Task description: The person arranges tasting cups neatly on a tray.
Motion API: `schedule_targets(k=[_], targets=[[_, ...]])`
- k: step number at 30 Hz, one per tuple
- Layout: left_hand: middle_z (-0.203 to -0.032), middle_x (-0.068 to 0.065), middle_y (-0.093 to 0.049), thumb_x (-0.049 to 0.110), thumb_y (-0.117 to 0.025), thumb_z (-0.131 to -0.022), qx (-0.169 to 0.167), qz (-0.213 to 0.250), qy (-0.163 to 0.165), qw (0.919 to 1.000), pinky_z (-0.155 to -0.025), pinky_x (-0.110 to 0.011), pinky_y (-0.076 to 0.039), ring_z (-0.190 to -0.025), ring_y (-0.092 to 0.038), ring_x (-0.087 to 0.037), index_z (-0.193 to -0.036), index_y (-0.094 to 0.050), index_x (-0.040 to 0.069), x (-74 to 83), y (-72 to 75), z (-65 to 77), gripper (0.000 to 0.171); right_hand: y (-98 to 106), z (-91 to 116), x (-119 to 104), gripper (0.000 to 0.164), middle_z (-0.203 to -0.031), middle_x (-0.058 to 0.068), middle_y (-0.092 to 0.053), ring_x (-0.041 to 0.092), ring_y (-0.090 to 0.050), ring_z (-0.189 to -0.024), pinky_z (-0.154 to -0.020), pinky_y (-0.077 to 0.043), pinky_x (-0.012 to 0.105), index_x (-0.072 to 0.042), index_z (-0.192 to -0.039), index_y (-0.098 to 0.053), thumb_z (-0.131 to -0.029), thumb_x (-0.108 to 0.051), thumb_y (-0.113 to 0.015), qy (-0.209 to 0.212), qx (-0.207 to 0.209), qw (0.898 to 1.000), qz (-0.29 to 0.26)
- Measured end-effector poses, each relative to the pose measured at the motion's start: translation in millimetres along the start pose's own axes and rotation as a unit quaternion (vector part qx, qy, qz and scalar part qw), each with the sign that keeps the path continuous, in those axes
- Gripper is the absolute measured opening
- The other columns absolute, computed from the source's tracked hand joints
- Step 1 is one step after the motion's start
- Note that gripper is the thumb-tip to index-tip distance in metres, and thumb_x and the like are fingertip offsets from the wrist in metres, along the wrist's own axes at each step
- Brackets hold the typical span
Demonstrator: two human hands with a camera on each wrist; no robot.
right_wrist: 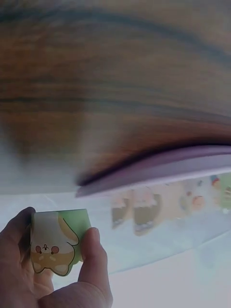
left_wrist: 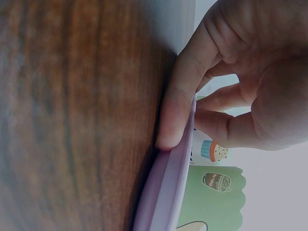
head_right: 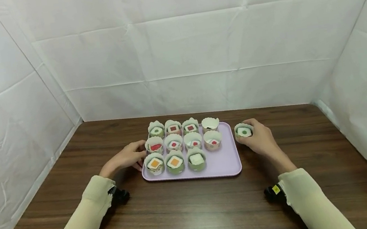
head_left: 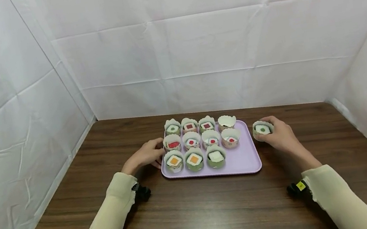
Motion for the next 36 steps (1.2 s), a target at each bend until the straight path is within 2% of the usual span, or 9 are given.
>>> schedule_targets(k=[6, 14, 22, 27, 36], targets=[[-0.107, -0.019, -0.058, 0.011, -0.044, -0.097, 0.001, -0.006, -0.001, 1.0000, -0.058, -0.038, -0.060, -0.068, -0.064, -0.026, -0.139, -0.043, 0.009, -0.5, 0.4, -2.1, 0.041, -1.8, 8.6, -17.0, 0.061, -0.123, 0.022, -0.059, 0.034, -0.055, -0.102, -0.079, -0.044, 0.039, -0.007, -0.133, -0.049, -0.083, -0.032, -0.073, 0.014, -0.004, 1.000, 0.005], [-0.110, -0.020, -0.058, 0.012, -0.045, -0.098, -0.002, -0.004, -0.008, 1.0000, -0.059, -0.039, -0.060, -0.070, -0.065, -0.029, -0.140, -0.043, 0.008, 1.0, -1.5, -4.1, 0.042, -5.7, 20.0, -33.6, 0.059, -0.122, 0.022, -0.060, 0.034, -0.057, -0.105, -0.080, -0.047, 0.041, -0.006, -0.130, -0.051, -0.081, -0.031, -0.074, 0.029, -0.020, 0.999, 0.002], [-0.108, -0.019, -0.058, 0.011, -0.042, -0.097, -0.007, -0.011, -0.016, 0.9998, -0.057, -0.037, -0.060, -0.066, -0.064, -0.025, -0.139, -0.041, 0.006, 1.7, -1.9, -3.6, 0.042, -9.2, 27.8, -47.7, 0.057, -0.120, 0.020, -0.062, 0.032, -0.057, -0.104, -0.083, -0.046, 0.039, -0.007, -0.126, -0.052, -0.079, -0.030, -0.076, 0.047, -0.043, 0.998, 0.012], [-0.109, -0.019, -0.058, 0.011, -0.044, -0.097, -0.001, -0.008, -0.003, 1.0000, -0.058, -0.038, -0.060, -0.068, -0.064, -0.026, -0.140, -0.043, 0.009, -0.6, -1.1, -4.2, 0.042, -14.6, 30.7, -56.0, 0.056, -0.117, 0.019, -0.063, 0.029, -0.057, -0.101, -0.080, -0.047, 0.035, -0.008, -0.123, -0.054, -0.076, -0.028, -0.079, 0.071, -0.065, 0.995, 0.019], [-0.106, -0.018, -0.059, 0.012, -0.046, -0.097, 0.009, -0.005, 0.004, 0.9999, -0.057, -0.038, -0.060, -0.065, -0.064, -0.024, -0.138, -0.045, 0.012, -1.9, -0.6, -4.1, 0.040, -26.2, 29.6, -59.7, 0.054, -0.111, 0.014, -0.066, 0.025, -0.058, -0.099, -0.083, -0.048, 0.038, -0.009, -0.118, -0.055, -0.074, -0.027, -0.081, 0.104, -0.093, 0.990, 0.033]])
Point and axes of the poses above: each hand's wrist, its own z-axis away from the middle knuckle, its own y-axis out of the back of the hand, x = y × z, the point moved 2 cm from there along -z, towards the middle knuckle
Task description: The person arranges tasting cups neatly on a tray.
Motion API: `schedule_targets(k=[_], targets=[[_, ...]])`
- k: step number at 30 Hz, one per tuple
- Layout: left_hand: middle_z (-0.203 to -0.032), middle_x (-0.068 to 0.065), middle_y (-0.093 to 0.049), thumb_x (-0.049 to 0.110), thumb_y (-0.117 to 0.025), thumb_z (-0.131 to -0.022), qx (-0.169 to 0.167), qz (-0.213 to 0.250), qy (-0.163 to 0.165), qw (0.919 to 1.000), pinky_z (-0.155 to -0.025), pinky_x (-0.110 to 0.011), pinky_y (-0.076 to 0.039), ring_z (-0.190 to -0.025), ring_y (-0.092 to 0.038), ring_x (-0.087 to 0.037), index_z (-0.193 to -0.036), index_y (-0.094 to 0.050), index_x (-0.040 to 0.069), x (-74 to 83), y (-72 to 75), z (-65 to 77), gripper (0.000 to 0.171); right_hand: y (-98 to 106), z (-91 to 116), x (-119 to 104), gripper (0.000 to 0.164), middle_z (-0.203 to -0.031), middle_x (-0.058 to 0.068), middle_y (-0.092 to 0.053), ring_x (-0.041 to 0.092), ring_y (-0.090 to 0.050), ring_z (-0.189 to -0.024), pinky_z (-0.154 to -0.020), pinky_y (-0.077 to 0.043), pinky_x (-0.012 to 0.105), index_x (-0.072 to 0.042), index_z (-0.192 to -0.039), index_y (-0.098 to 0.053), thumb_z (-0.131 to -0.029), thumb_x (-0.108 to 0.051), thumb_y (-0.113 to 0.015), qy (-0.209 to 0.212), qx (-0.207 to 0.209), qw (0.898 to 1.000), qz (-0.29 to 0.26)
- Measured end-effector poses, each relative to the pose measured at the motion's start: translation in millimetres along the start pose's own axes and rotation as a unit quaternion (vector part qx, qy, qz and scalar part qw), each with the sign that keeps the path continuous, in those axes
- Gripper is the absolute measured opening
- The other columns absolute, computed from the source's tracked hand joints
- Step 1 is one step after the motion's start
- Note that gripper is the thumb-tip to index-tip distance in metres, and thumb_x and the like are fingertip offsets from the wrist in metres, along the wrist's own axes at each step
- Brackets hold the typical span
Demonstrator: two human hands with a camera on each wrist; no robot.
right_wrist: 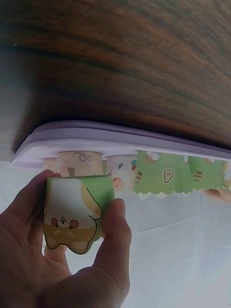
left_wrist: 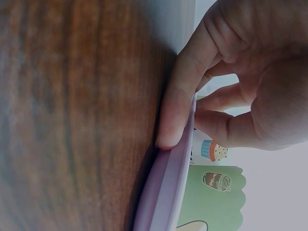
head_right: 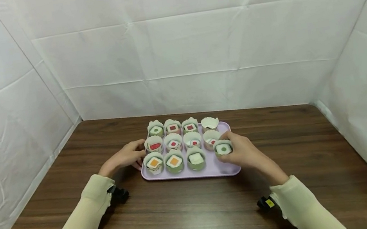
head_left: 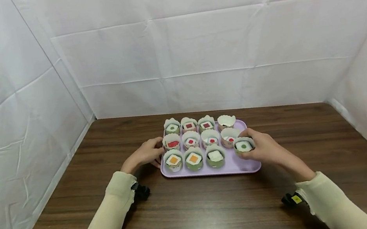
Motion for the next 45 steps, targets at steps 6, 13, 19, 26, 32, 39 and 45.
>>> schedule_targets(k=[6, 13, 19, 26, 32, 39, 45], targets=[[-0.102, -0.018, -0.058, 0.011, -0.045, -0.097, 0.000, 0.000, -0.003, 1.0000, -0.058, -0.038, -0.060, -0.066, -0.063, -0.025, -0.135, -0.047, 0.009, 2.7, -0.9, 3.7, 0.038, -4.6, 1.3, -3.2, 0.052, -0.104, 0.011, -0.067, 0.022, -0.059, -0.093, -0.078, -0.048, 0.034, -0.008, -0.116, -0.057, -0.073, -0.023, -0.082, 0.020, -0.004, 1.000, 0.002], [-0.098, -0.017, -0.057, 0.010, -0.045, -0.097, -0.003, -0.001, -0.007, 1.0000, -0.058, -0.038, -0.060, -0.068, -0.063, -0.027, -0.130, -0.048, 0.006, 4.5, -1.0, 4.8, 0.033, -12.7, 1.8, -6.2, 0.048, -0.102, 0.009, -0.068, 0.022, -0.061, -0.092, -0.078, -0.050, 0.036, -0.011, -0.114, -0.060, -0.071, -0.019, -0.081, 0.037, -0.011, 0.999, 0.012], [-0.099, -0.017, -0.057, 0.010, -0.046, -0.097, -0.004, 0.000, -0.010, 0.9999, -0.059, -0.040, -0.060, -0.069, -0.063, -0.029, -0.131, -0.048, 0.006, 1.0, -0.9, 2.2, 0.034, -21.5, 0.8, -6.9, 0.048, -0.102, 0.006, -0.068, 0.021, -0.060, -0.091, -0.077, -0.049, 0.035, -0.013, -0.113, -0.062, -0.071, -0.020, -0.082, 0.041, -0.020, 0.999, 0.023], [-0.099, -0.017, -0.058, 0.009, -0.046, -0.097, -0.005, 0.003, -0.014, 0.9999, -0.058, -0.039, -0.060, -0.066, -0.063, -0.027, -0.134, -0.047, 0.006, 2.9, -0.4, 2.7, 0.037, -23.7, 1.5, -9.1, 0.053, -0.099, 0.006, -0.067, 0.020, -0.060, -0.089, -0.076, -0.049, 0.034, -0.012, -0.115, -0.058, -0.070, -0.022, -0.084, 0.034, -0.014, 0.999, 0.027], [-0.099, -0.018, -0.057, 0.010, -0.045, -0.097, -0.004, 0.002, -0.013, 0.9999, -0.057, -0.038, -0.060, -0.067, -0.062, -0.026, -0.136, -0.045, 0.006, 4.2, -0.8, 4.4, 0.039, -23.2, 2.0, -8.9, 0.061, -0.107, 0.011, -0.065, 0.025, -0.060, -0.099, -0.083, -0.050, 0.041, -0.014, -0.119, -0.052, -0.069, -0.026, -0.085, 0.026, -0.021, 0.999, 0.026], [-0.098, -0.018, -0.056, 0.011, -0.045, -0.097, -0.006, 0.000, -0.003, 1.0000, -0.059, -0.038, -0.060, -0.069, -0.062, -0.027, -0.133, -0.046, 0.006, 3.3, -1.5, 4.0, 0.036, -12.5, 6.4, -6.8, 0.068, -0.116, 0.015, -0.063, 0.025, -0.062, -0.101, -0.083, -0.052, 0.041, -0.013, -0.124, -0.047, -0.071, -0.038, -0.084, 0.026, -0.059, 0.998, -0.003], [-0.098, -0.017, -0.056, 0.009, -0.045, -0.097, -0.008, 0.009, -0.004, 0.9999, -0.063, -0.046, -0.060, -0.073, -0.062, -0.035, -0.135, -0.045, 0.005, 7.0, -1.2, 5.7, 0.038, -4.0, 8.4, -8.3, 0.074, -0.118, 0.016, -0.061, 0.025, -0.063, -0.101, -0.084, -0.054, 0.042, -0.010, -0.127, -0.044, -0.073, -0.043, -0.082, 0.018, -0.077, 0.997, -0.016]])
Point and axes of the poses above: each hand's wrist, its own z-axis away from the middle knuckle, its own y-axis out of the back of the hand, x = y × z, the point moved 2 cm from there along -z, towards the middle knuckle
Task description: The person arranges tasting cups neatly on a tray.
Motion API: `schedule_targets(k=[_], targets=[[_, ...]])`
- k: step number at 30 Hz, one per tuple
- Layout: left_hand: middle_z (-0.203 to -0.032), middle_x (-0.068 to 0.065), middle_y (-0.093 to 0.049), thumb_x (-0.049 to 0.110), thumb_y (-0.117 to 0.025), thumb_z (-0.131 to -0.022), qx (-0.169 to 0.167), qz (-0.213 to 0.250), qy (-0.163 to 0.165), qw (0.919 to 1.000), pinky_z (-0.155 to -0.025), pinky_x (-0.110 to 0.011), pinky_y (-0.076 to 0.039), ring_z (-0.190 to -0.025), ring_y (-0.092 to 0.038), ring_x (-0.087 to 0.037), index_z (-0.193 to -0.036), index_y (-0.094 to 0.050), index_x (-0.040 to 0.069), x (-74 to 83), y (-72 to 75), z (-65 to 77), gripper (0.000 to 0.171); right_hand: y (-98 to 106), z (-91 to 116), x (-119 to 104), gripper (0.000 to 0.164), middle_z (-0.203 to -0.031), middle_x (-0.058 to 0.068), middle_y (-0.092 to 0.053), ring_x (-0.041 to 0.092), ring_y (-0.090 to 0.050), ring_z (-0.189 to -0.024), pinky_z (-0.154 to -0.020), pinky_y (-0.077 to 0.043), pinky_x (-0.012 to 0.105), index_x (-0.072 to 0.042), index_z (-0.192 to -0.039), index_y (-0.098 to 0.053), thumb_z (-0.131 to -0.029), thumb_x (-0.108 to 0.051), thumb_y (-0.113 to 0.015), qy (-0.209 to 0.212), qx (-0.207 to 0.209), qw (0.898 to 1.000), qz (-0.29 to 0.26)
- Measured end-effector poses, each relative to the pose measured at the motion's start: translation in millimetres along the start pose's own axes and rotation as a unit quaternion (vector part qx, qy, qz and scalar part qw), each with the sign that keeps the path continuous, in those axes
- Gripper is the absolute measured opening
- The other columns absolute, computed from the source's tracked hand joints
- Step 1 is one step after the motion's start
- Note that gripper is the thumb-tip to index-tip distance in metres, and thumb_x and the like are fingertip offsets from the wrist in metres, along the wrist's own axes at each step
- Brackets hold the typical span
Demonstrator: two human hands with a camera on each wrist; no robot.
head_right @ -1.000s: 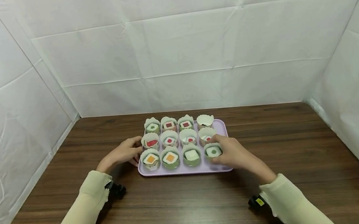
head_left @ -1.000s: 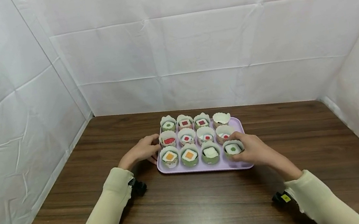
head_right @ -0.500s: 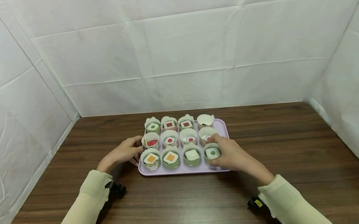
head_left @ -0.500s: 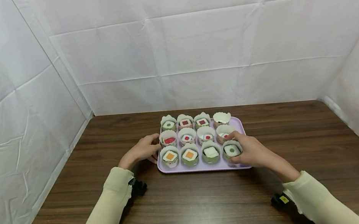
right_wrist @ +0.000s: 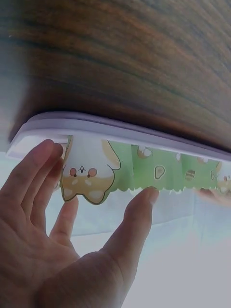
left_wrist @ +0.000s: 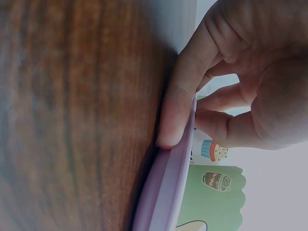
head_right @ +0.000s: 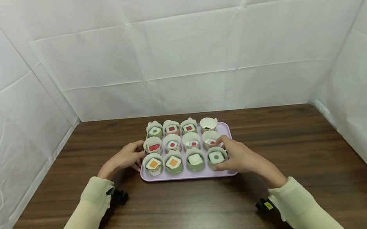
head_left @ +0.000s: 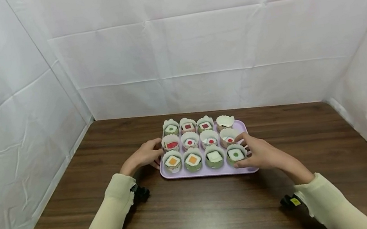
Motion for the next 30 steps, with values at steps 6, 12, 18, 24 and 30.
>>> schedule_targets(k=[6, 12, 18, 24, 30], targets=[[-0.098, -0.020, -0.055, 0.006, -0.044, -0.097, -0.010, 0.003, 0.004, 0.9999, -0.068, -0.053, -0.059, -0.079, -0.061, -0.043, -0.136, -0.044, 0.000, 11.2, -0.5, 5.5, 0.040, 10.9, 4.6, 1.3, 0.079, -0.119, 0.019, -0.060, 0.030, -0.061, -0.107, -0.088, -0.054, 0.045, -0.005, -0.131, -0.041, -0.074, -0.043, -0.081, -0.008, 0.006, 1.000, -0.008], [-0.098, -0.018, -0.056, 0.009, -0.045, -0.098, 0.004, -0.011, 0.000, 0.9999, -0.063, -0.047, -0.060, -0.075, -0.063, -0.039, -0.133, -0.047, 0.003, 5.4, 0.0, -0.1, 0.036, 38.0, 13.4, 4.0, 0.079, -0.121, 0.023, -0.058, 0.036, -0.058, -0.113, -0.091, -0.053, 0.049, -0.004, -0.130, -0.040, -0.076, -0.044, -0.079, -0.010, 0.048, 0.999, -0.008], [-0.100, -0.017, -0.056, 0.011, -0.046, -0.098, 0.003, -0.011, 0.001, 0.9999, -0.061, -0.044, -0.060, -0.073, -0.063, -0.035, -0.135, -0.046, 0.006, 1.1, 0.7, -2.6, 0.037, 53.3, 20.6, 0.6, 0.077, -0.123, 0.021, -0.057, 0.036, -0.056, -0.117, -0.092, -0.052, 0.050, -0.006, -0.134, -0.035, -0.081, -0.043, -0.075, -0.016, 0.061, 0.998, -0.028], [-0.102, -0.020, -0.056, 0.008, -0.044, -0.098, -0.007, 0.002, 0.002, 1.0000, -0.067, -0.050, -0.059, -0.079, -0.062, -0.044, -0.143, -0.038, 0.002, 10.6, 1.2, 6.1, 0.046, 55.4, 20.8, -5.5, 0.074, -0.121, 0.017, -0.060, 0.035, -0.057, -0.115, -0.091, -0.052, 0.051, -0.007, -0.134, -0.035, -0.082, -0.043, -0.074, -0.006, 0.074, 0.997, -0.032], [-0.101, -0.019, -0.056, 0.009, -0.044, -0.098, -0.005, -0.001, -0.002, 1.0000, -0.064, -0.047, -0.060, -0.076, -0.062, -0.040, -0.142, -0.039, 0.003, 13.9, 1.1, 11.2, 0.045, 56.0, 21.2, -6.9, 0.073, -0.122, 0.018, -0.059, 0.033, -0.058, -0.115, -0.091, -0.051, 0.050, -0.008, -0.135, -0.035, -0.084, -0.045, -0.072, -0.021, 0.085, 0.996, -0.036]])
Point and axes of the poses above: each hand's wrist, its own z-axis away from the middle knuckle, its own y-axis out of the back of the hand, x = y × z, the point moved 2 cm from there along -z, towards the middle knuckle
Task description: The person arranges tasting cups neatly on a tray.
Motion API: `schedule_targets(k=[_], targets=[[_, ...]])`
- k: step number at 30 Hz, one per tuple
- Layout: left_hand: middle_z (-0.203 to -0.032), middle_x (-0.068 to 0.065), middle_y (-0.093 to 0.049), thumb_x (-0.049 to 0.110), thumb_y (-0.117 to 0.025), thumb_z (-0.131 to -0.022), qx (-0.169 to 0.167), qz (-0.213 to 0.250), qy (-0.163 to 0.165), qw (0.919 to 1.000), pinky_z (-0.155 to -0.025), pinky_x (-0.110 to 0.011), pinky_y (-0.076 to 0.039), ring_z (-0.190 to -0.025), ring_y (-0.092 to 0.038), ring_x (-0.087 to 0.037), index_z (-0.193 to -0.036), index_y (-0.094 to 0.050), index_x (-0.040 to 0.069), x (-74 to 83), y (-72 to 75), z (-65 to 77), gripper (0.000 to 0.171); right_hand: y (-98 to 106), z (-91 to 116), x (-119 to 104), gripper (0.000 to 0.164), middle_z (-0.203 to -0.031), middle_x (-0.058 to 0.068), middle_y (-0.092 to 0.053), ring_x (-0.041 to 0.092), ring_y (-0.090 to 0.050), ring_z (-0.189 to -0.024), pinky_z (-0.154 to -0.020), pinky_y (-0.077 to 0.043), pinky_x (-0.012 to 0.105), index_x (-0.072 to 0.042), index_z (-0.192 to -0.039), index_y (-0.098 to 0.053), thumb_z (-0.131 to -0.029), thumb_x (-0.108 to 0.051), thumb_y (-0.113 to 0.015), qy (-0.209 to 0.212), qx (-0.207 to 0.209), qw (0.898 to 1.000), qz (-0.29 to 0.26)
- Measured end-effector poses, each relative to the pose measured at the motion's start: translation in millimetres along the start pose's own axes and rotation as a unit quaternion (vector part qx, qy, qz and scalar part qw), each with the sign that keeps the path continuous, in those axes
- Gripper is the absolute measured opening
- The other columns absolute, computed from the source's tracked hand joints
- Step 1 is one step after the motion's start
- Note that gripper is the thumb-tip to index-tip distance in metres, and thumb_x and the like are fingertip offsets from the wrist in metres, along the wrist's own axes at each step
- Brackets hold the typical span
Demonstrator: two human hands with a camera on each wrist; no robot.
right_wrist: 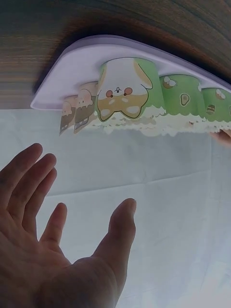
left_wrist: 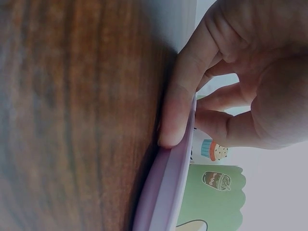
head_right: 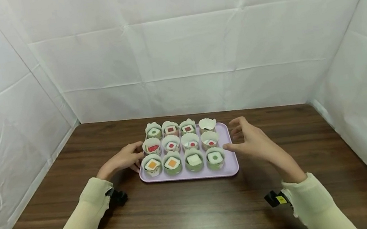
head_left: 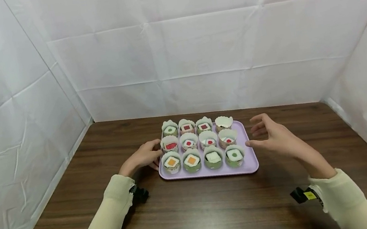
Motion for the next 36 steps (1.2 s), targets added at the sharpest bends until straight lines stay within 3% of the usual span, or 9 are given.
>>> schedule_targets(k=[5, 28, 32, 36], targets=[[-0.103, -0.019, -0.057, 0.013, -0.045, -0.097, 0.007, -0.002, -0.003, 1.0000, -0.057, -0.038, -0.060, -0.068, -0.062, -0.028, -0.142, -0.040, 0.008, -17.7, 0.5, -12.6, 0.045, -1.0, -1.0, 0.8, 0.070, -0.121, 0.017, -0.059, 0.033, -0.058, -0.114, -0.091, -0.051, 0.051, -0.010, -0.134, -0.036, -0.084, -0.044, -0.071, -0.002, 0.005, 1.000, 0.000], [-0.104, -0.018, -0.057, 0.011, -0.046, -0.097, 0.004, 0.003, 0.009, 0.9999, -0.057, -0.037, -0.060, -0.067, -0.062, -0.025, -0.140, -0.042, 0.009, -16.0, -2.0, -14.2, 0.044, -4.2, 4.0, 2.2, 0.068, -0.119, 0.018, -0.061, 0.035, -0.059, -0.112, -0.090, -0.052, 0.050, -0.007, -0.134, -0.037, -0.085, -0.042, -0.071, -0.001, 0.005, 1.000, 0.002], [-0.106, -0.019, -0.055, 0.011, -0.045, -0.097, 0.001, 0.010, 0.003, 0.9999, -0.057, -0.038, -0.060, -0.069, -0.062, -0.027, -0.140, -0.039, 0.010, -14.5, -1.5, -13.5, 0.043, -1.9, 3.2, 0.5, 0.068, -0.120, 0.017, -0.061, 0.035, -0.059, -0.113, -0.091, -0.051, 0.051, -0.008, -0.134, -0.037, -0.086, -0.042, -0.070, 0.001, 0.003, 1.000, -0.002], [-0.110, -0.023, -0.052, 0.009, -0.042, -0.099, -0.014, 0.028, 0.007, 0.9995, -0.060, -0.040, -0.060, -0.073, -0.062, -0.030, -0.141, -0.028, 0.008, -12.9, 3.4, -10.4, 0.045, 2.4, 3.2, 0.0, 0.069, -0.123, 0.016, -0.059, 0.035, -0.057, -0.115, -0.093, -0.050, 0.052, -0.010, -0.135, -0.036, -0.086, -0.045, -0.069, -0.003, -0.005, 1.000, -0.010]])
Point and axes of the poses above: each hand's wrist, its own z-axis away from the middle knuckle, its own y-axis out of the back of the hand, x = y × z, the point moved 2 cm from there along -z, towards the middle knuckle
